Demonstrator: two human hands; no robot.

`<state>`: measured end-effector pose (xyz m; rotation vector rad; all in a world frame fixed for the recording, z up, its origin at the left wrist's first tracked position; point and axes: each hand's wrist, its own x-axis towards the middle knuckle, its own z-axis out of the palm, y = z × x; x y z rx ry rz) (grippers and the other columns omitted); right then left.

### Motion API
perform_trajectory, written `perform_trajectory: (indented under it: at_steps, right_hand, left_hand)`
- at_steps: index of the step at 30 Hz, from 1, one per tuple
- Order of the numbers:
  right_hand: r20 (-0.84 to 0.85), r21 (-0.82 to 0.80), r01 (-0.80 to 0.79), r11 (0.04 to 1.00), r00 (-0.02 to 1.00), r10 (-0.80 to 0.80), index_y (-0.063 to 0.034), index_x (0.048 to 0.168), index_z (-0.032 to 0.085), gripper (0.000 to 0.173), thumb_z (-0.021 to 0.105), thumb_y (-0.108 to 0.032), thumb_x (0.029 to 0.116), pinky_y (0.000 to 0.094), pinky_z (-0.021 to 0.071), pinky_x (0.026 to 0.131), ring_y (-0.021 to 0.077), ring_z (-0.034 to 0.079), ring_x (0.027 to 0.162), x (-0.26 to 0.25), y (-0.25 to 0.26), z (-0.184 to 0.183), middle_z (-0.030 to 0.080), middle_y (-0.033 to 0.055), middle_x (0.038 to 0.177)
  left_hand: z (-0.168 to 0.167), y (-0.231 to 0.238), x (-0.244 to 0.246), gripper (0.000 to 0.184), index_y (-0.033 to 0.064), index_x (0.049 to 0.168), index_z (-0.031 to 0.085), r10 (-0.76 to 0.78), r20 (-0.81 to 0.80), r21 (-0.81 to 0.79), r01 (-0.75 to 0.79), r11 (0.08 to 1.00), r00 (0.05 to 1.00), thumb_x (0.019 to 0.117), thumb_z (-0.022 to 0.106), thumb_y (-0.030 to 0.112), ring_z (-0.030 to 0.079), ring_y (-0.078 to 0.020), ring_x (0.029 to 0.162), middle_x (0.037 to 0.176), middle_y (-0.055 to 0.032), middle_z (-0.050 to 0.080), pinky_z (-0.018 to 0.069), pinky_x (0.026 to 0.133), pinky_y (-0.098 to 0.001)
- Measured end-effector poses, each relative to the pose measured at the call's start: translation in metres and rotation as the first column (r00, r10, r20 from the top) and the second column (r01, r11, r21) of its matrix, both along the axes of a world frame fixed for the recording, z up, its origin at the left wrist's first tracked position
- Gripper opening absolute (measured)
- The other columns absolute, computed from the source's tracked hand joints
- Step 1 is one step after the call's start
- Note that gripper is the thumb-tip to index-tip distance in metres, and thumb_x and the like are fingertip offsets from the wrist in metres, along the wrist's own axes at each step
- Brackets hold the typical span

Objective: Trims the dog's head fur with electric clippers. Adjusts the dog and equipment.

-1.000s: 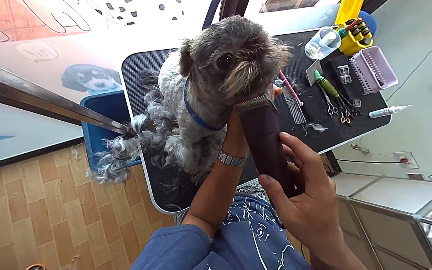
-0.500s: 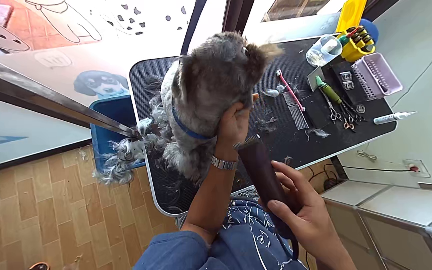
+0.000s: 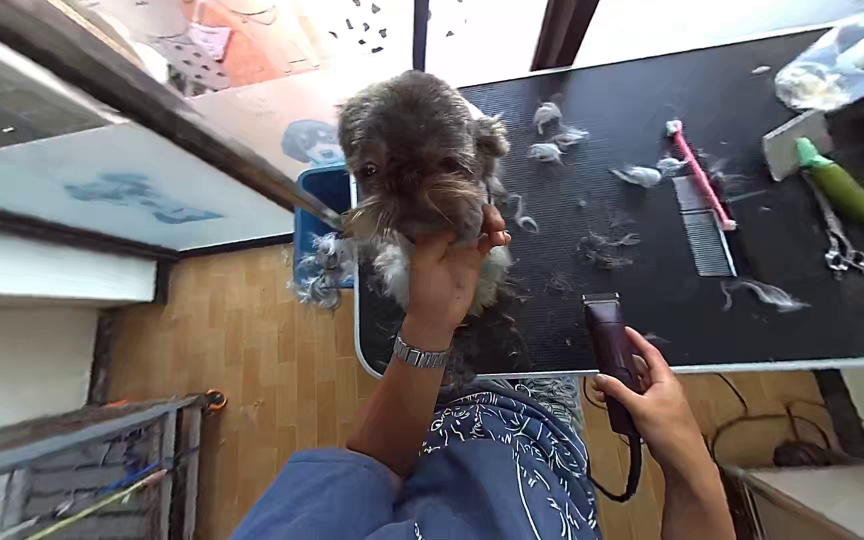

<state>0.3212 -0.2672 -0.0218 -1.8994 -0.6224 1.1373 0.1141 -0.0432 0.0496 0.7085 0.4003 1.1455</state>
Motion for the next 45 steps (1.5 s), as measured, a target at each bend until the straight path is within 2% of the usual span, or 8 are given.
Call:
perform_trajectory:
  at_steps: [7, 12, 15, 18, 27, 31, 41, 45]
  right_hand:
    - [0.592, -0.129, -0.347, 0.929, 0.725, 0.353, -0.016, 0.152, 0.049, 0.079, 0.077, -0.011, 0.0785, 0.0732, 0.0461, 0.086, 0.053, 0.062, 0.107, 0.066, 0.031, -0.043, 0.064, 0.0293, 0.121]
    - [0.667, -0.123, -0.425, 0.897, 0.634, 0.392, -0.0152, 0.15, 0.053, 0.072, 0.074, -0.007, 0.0813, 0.0756, 0.0444, 0.088, 0.0564, 0.058, 0.114, 0.108, 0.042, -0.046, 0.061, 0.0319, 0.127]
    - [0.693, -0.161, -0.389, 0.907, 0.609, 0.385, -0.0196, 0.149, 0.054, 0.068, 0.072, -0.009, 0.0839, 0.0743, 0.0451, 0.087, 0.054, 0.059, 0.114, 0.122, 0.041, -0.05, 0.062, 0.0295, 0.127]
    - [0.715, -0.187, -0.347, 0.919, 0.594, 0.37, -0.0222, 0.15, 0.053, 0.069, 0.071, -0.01, 0.0849, 0.0734, 0.0452, 0.086, 0.054, 0.058, 0.114, 0.134, 0.039, -0.052, 0.061, 0.0298, 0.126]
    - [0.854, -0.115, -0.254, 0.96, 0.468, 0.227, -0.0073, 0.151, 0.05, 0.06, 0.061, -0.015, 0.0923, 0.0771, 0.0216, 0.11, 0.057, 0.04, 0.138, 0.143, 0.057, -0.056, 0.047, 0.0309, 0.149]
    - [0.731, 0.212, -0.249, 0.945, 0.682, 0.016, 0.0043, 0.144, 0.051, 0.05, 0.055, -0.016, 0.0988, 0.0613, 0.0386, 0.11, 0.0451, 0.053, 0.131, 0.076, 0.102, -0.021, 0.056, 0.0309, 0.138]
    - [0.391, 0.677, -0.545, 0.494, 0.836, 0.385, -0.001, 0.158, 0.032, 0.058, 0.049, -0.019, 0.1051, 0.034, 0.0491, 0.108, 0.0189, 0.057, 0.132, -0.026, 0.316, 0.131, 0.051, 0.0185, 0.15]
    - [0.461, 0.641, -0.69, 0.335, 0.695, 0.551, 0.0039, 0.131, 0.061, 0.033, 0.056, -0.012, 0.1022, 0.0312, 0.0552, 0.095, 0.0118, 0.068, 0.105, -0.04, 0.334, 0.151, 0.071, 0.0117, 0.116]
  left_hand:
    - [0.021, -0.003, -0.03, 0.044, 0.0111, 0.094, 0.062, 0.207, -0.533, 0.117, -0.171, 0.978, 0.82, 0.1076, 0.022, 0.022, 0.068, -0.0129, 0.078, 0.084, -0.0024, 0.07, 0.0581, 0.08, -0.0321]
    - [-0.014, 0.029, -0.065, 0.023, -0.0086, 0.11, 0.065, 0.627, -0.731, 0.534, -0.346, 0.771, 0.268, 0.0956, 0.061, 0.008, 0.066, -0.0164, 0.093, 0.104, -0.0161, 0.068, 0.0562, 0.084, -0.0348]
    - [-0.031, 0.047, -0.08, 0.063, -0.007, 0.148, 0.035, 0.541, -0.682, 0.489, -0.243, 0.838, 0.492, 0.0963, 0.062, 0.017, 0.055, -0.0206, 0.129, 0.144, -0.0202, 0.05, 0.0492, 0.107, -0.0367]
    - [-0.042, 0.063, -0.079, 0.065, -0.0018, 0.147, 0.038, 0.399, -0.583, 0.404, -0.173, 0.898, 0.708, 0.0988, 0.061, 0.034, 0.053, -0.0131, 0.131, 0.143, -0.0097, 0.054, 0.0437, 0.113, -0.0369]
    - [-0.042, 0.055, -0.056, 0.062, -0.0057, 0.131, 0.053, 0.53, -0.636, 0.502, -0.22, 0.836, 0.562, 0.0798, 0.084, 0.011, 0.064, -0.0142, 0.114, 0.121, -0.0141, 0.066, 0.0533, 0.102, -0.0349]
    - [-0.041, 0.048, -0.053, 0.066, -0.0064, 0.133, 0.053, 0.591, -0.617, 0.614, -0.152, 0.774, 0.52, 0.0809, 0.084, 0.017, 0.06, -0.0169, 0.122, 0.128, -0.0179, 0.063, 0.048, 0.109, -0.035]
    - [-0.014, 0.038, -0.05, 0.061, 0.0033, 0.144, 0.046, 0.593, -0.667, 0.655, -0.024, 0.755, 0.451, 0.0896, 0.074, 0.012, 0.052, -0.0329, 0.131, 0.145, -0.022, 0.05, 0.0486, 0.102, -0.0487]
    - [-0.016, 0.05, -0.071, 0.054, 0.0028, 0.144, 0.047, 0.527, -0.687, 0.602, -0.014, 0.798, 0.5, 0.0926, 0.063, 0.004, 0.062, -0.0264, 0.12, 0.135, -0.0181, 0.059, 0.0544, 0.094, -0.0442]
